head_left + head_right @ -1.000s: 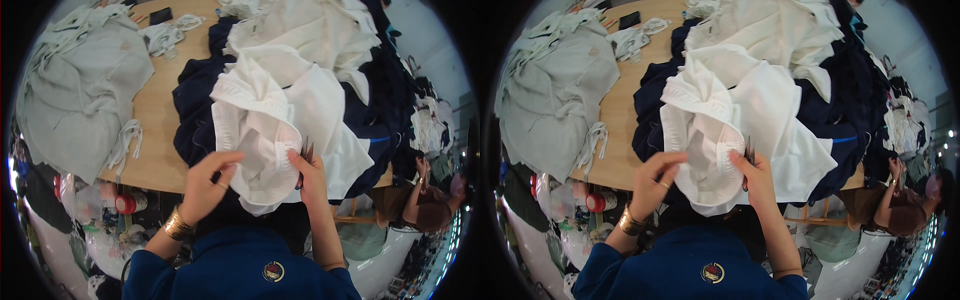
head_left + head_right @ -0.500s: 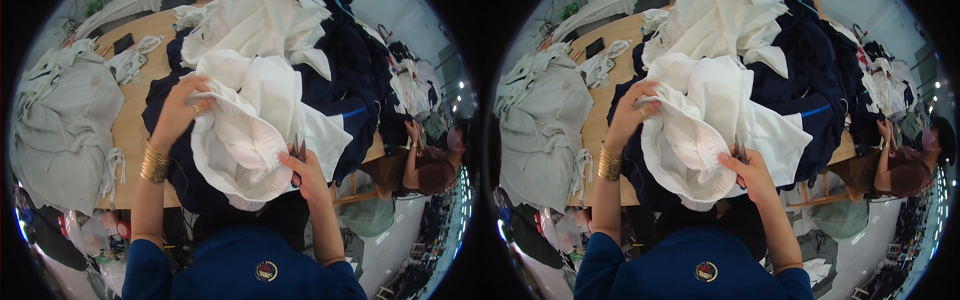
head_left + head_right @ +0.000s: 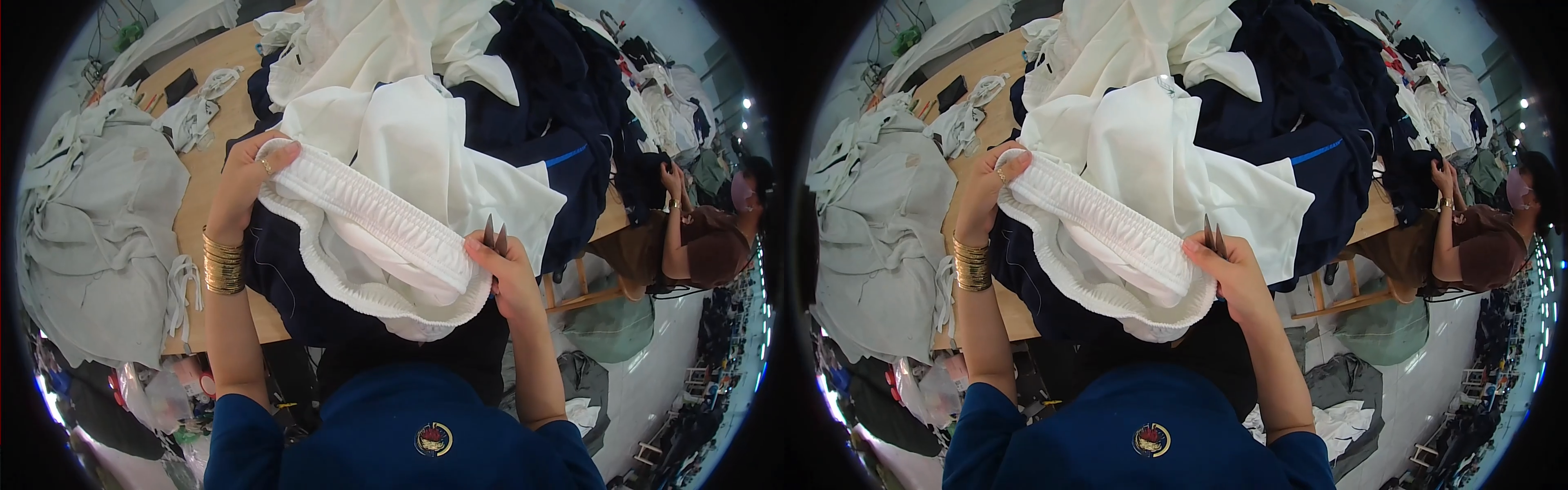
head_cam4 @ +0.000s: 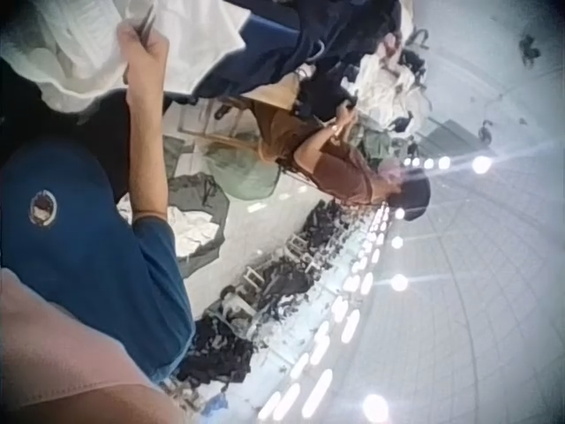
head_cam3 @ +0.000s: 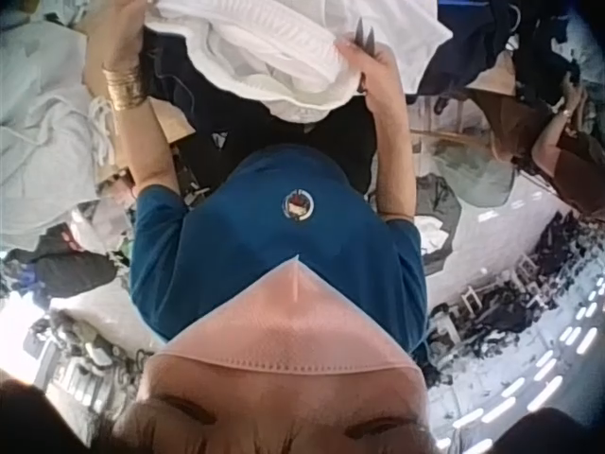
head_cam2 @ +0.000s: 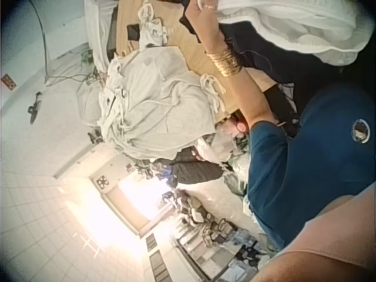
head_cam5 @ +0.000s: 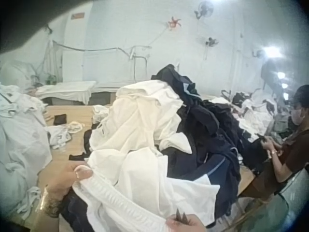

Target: Trimming loose threads from athletic pants and shorts using thread snips in a factory setting.

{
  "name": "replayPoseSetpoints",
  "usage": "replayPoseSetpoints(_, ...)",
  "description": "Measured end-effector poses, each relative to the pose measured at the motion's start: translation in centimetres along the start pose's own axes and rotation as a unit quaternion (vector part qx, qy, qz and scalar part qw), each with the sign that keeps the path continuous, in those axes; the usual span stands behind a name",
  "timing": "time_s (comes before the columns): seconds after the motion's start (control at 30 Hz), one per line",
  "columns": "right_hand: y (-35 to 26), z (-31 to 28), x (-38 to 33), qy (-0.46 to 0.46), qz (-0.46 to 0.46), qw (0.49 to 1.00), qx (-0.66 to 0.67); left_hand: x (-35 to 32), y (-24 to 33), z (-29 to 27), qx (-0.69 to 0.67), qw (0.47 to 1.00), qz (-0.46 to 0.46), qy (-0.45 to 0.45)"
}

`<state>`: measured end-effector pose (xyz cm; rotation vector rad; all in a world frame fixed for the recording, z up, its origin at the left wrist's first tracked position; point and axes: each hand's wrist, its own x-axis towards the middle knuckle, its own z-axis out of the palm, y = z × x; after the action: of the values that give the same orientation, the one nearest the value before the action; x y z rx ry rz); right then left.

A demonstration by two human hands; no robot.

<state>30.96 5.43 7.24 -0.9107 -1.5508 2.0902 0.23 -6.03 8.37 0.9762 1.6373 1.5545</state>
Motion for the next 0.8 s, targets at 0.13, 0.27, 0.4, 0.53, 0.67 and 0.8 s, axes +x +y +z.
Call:
replayPoseSetpoints(0.13,-0.2,-0.1,-0.1,0.011,0.009,1.0,-0.003,-0.4,0.2,-0.3,0.005,1.0,0.001,0.005)
replayPoseSetpoints(0.27,-0.4,0.4,-0.2,0.016,0.017,1.0,0.005,-0.7,0.2,-0.4,0.004,1.0,-0.002,0.007)
replayPoseSetpoints(0.4,-0.7,0.7,0.0,0.015,0.027,1.0,-0.005,-0.5,-0.2,-0.8,-0.025,1.0,-0.009,0.005)
replayPoseSetpoints(0.53,-0.7,0.3,-0.2,-0.037,-0.007,0.983,-0.18,-0.6,-0.7,-1.9,-0.023,0.999,0.014,0.045)
replayPoseSetpoints(0.67,0.1,0.4,0.1,-0.068,0.0,0.972,-0.227,-0.4,-1.4,-3.2,-0.113,0.986,0.035,0.12)
replayPoseSetpoints(0.8,-0.9,0.3,-0.3,-0.074,0.022,0.986,-0.147,-0.6,-2.4,-4.8,-0.124,0.976,0.063,0.166)
